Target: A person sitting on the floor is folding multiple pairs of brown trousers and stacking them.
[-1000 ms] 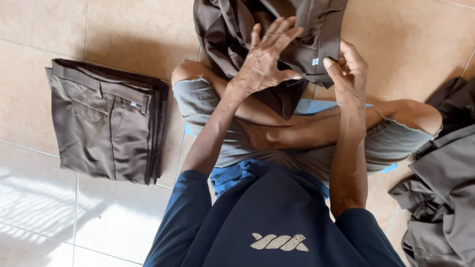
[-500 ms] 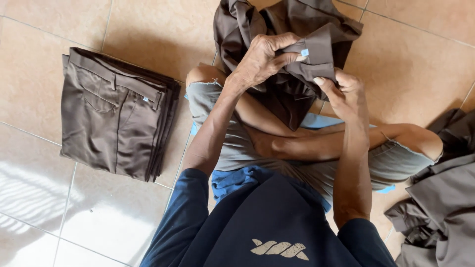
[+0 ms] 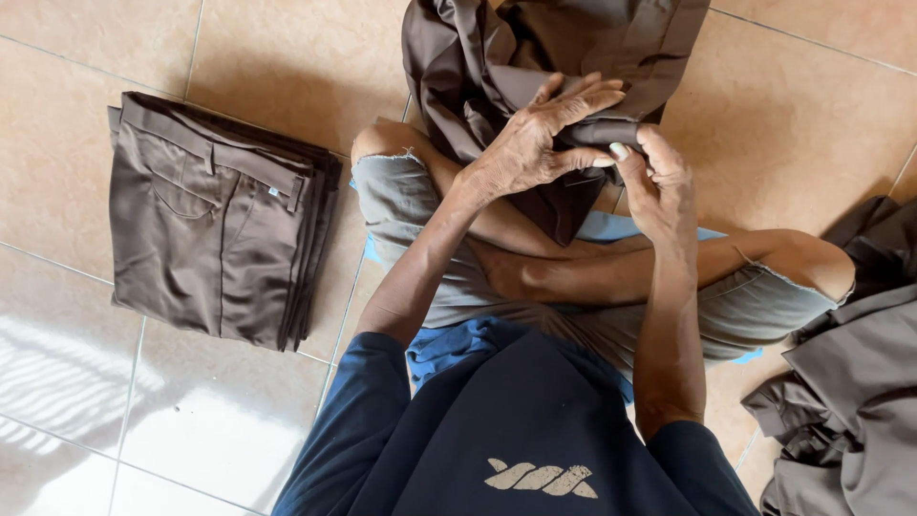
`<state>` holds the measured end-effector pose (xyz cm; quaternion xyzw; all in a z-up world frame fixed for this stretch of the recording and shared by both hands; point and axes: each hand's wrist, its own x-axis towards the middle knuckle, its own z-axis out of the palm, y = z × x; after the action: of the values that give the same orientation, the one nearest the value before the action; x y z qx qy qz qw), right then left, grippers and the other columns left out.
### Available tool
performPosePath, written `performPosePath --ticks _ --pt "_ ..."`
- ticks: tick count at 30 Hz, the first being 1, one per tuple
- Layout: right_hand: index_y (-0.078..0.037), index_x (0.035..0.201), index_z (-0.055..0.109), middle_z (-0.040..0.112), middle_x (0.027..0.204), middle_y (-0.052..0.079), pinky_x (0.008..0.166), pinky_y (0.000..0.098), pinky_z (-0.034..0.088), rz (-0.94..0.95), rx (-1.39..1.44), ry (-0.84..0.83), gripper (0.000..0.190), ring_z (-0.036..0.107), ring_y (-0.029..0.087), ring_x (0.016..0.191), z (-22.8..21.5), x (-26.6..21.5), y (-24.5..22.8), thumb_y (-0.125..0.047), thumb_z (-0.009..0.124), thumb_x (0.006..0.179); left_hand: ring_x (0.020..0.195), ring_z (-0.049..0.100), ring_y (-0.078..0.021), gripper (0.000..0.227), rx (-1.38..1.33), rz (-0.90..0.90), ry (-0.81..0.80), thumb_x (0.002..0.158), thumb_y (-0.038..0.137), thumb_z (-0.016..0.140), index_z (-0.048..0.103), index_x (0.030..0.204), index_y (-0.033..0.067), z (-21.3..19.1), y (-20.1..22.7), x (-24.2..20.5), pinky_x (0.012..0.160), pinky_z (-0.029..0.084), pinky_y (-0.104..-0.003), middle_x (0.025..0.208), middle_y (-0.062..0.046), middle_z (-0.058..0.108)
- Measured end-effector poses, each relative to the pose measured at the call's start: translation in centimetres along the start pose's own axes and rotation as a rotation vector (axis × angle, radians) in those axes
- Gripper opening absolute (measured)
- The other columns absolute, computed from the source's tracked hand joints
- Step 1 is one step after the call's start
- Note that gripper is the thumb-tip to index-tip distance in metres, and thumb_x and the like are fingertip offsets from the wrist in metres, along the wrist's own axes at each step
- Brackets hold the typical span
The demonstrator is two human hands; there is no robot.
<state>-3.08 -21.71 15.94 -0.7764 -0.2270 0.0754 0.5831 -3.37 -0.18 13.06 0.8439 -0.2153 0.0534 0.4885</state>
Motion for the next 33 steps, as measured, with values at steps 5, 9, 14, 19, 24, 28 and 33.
performPosePath --ticks 5,9,14,19,24,28,33 --pt "-0.005 0.145 0.057 0.059 0.096 0.007 0.062 0.0266 0.036 -0.110 -0.078 -0.199 0.030 0.044 0.013 0.071 -1.1 1.4 3.0 -0.004 0.051 0.115 0.082 0.080 -0.0127 0.034 -0.286 0.003 0.182 0.097 0.019 0.074 0.065 0.130 0.0164 -0.2 0.6 0.1 0.076 0.068 -0.024 0.111 -0.002 0.080" --pt "-0.002 0.147 0.049 0.048 0.153 0.031 0.105 0.0500 0.058 -0.090 0.132 -0.137 0.039 0.059 0.041 0.128 -3.0 2.6 7.3 -0.028 0.037 0.120 0.077 0.059 -0.0119 0.026 -0.300 -0.076 0.401 0.102 0.021 0.068 0.069 0.121 0.0027 -2.1 -1.0 -0.1 0.070 0.052 -0.025 0.098 -0.003 0.067" --pt "0.008 0.154 0.037 0.047 0.149 0.030 0.109 0.0455 0.041 0.432 -0.623 -0.411 0.100 0.048 0.045 0.134 -4.8 0.5 17.1 -0.005 0.085 0.067 0.062 0.041 -0.0081 0.024 -0.231 -0.175 0.668 0.105 0.022 0.060 0.068 0.114 0.0013 -3.6 -3.1 -0.5 0.058 0.038 -0.026 0.076 0.002 0.057" --pt "-0.019 0.163 0.031 0.021 0.170 0.018 0.106 0.0561 0.036 0.493 -0.912 -0.525 0.108 0.029 0.041 0.150 -2.1 -1.3 22.1 -0.017 0.078 0.065 0.062 0.033 -0.0069 0.029 -0.197 -0.178 0.813 0.105 0.028 0.061 0.071 0.117 0.0036 -4.5 -6.0 0.2 0.058 0.031 -0.026 0.074 0.005 0.051" --pt "-0.017 0.143 0.067 0.036 0.167 0.020 0.103 0.0635 0.019 0.120 -1.026 -0.344 0.048 0.026 0.040 0.153 -2.4 -0.9 24.5 -0.013 0.047 0.099 0.067 0.033 -0.0073 0.031 -0.150 -0.135 0.822 0.111 0.023 0.061 0.064 0.138 0.0107 -6.2 -4.7 1.7 0.061 0.035 -0.025 0.095 0.003 0.073" --pt "-0.003 0.106 0.075 0.061 0.105 0.010 0.118 0.0501 0.028 -0.060 -0.599 -0.166 0.014 0.045 0.027 0.100 -5.0 -0.5 14.5 -0.004 0.067 0.095 0.053 0.025 -0.0106 0.031 0.110 -0.073 0.963 0.093 0.025 0.049 0.042 0.069 0.0071 -7.8 -1.5 4.2 0.047 0.028 -0.030 0.058 0.001 0.034" --pt "0.000 0.106 0.069 0.055 0.085 -0.006 0.068 0.0182 0.037 0.284 0.102 0.182 0.014 0.043 0.003 0.074 -5.4 -3.0 4.9 -0.013 0.068 0.109 0.046 0.040 -0.0202 0.012 0.203 0.183 0.776 0.090 0.007 0.062 0.060 0.079 0.0019 -2.6 5.0 7.0 0.045 0.041 -0.035 0.061 -0.006 0.053"
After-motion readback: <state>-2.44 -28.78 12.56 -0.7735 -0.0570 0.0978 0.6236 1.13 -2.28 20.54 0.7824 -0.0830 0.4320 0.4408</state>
